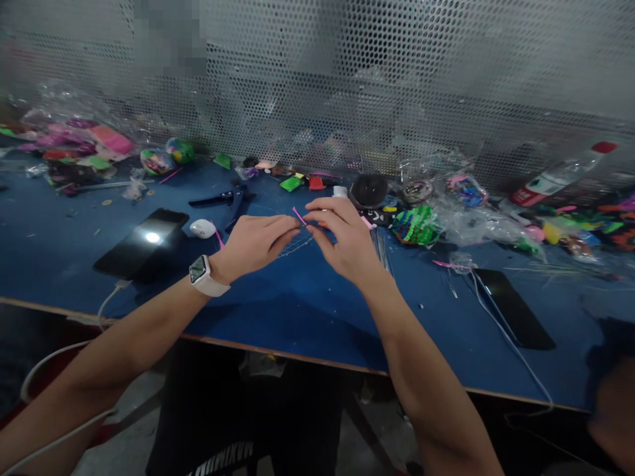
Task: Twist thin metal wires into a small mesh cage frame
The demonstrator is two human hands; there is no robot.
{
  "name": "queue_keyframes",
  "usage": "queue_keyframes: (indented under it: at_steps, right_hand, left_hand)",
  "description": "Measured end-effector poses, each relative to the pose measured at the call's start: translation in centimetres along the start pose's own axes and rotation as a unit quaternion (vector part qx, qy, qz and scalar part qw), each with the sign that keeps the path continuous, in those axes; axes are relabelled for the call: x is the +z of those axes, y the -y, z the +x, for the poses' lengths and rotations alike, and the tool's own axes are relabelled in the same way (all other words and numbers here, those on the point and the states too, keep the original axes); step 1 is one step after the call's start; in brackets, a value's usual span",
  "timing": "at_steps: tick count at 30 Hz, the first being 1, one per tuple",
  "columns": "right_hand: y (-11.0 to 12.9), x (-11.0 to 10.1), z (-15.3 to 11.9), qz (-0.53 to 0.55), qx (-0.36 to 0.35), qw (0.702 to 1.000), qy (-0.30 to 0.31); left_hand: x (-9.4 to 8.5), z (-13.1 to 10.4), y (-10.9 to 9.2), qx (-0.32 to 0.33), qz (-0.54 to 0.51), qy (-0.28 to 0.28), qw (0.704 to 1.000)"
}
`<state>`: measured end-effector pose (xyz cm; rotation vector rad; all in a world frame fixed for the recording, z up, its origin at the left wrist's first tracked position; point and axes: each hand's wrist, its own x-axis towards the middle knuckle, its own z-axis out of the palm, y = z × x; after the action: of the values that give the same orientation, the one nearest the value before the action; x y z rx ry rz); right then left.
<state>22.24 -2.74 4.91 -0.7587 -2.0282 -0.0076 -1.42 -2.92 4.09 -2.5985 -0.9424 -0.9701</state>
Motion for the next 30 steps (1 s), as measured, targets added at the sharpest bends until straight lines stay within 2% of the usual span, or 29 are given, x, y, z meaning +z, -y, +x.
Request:
queue_keyframes:
  at_steps: [8, 12, 15, 17, 19, 22, 27, 30]
  right_hand:
    - [0.1, -0.5, 0.3, 0.069, 0.075, 0.993, 0.055]
    - [-0.7, -0.9, 0.4, 0.151, 0.141, 0.97, 0.126]
    - [-0.8, -1.0, 0.5, 0.179, 0.158, 0.957, 0.163]
    - [-0.5, -1.0, 0.5, 0.14, 0.131, 0.972, 0.138]
    - [-0.2, -1.0, 0.4, 0.066, 0.078, 0.991, 0.084]
    - [-0.3, -0.9, 0.3, -0.025, -0.008, 0.999, 0.027]
    - [-1.6, -1.0, -0.1, -0.099, -0.122, 0.987, 0.026]
    - [-1.8, -1.1, -0.1, -0.127, -0.148, 0.981, 0.017]
  left_hand:
    - [-0.6, 0.2, 0.4, 0.064, 0.093, -0.004, 0.994]
    - [-0.7, 0.3, 0.4, 0.104, 0.121, -0.005, 0.987]
    - [-0.2, 0.2, 0.5, 0.094, 0.093, -0.007, 0.991]
    - [0.2, 0.1, 0.6, 0.059, 0.054, -0.014, 0.997]
    - [0.6, 0.0, 0.8, 0.017, 0.005, -0.018, 1.0]
    - [0.9, -0.1, 0.9, -0.02, -0.059, -0.016, 0.998]
    - [0.9, 0.0, 0.8, -0.034, -0.084, -0.014, 0.996]
    - [0.8, 0.1, 0.7, -0.029, -0.079, -0.024, 0.996]
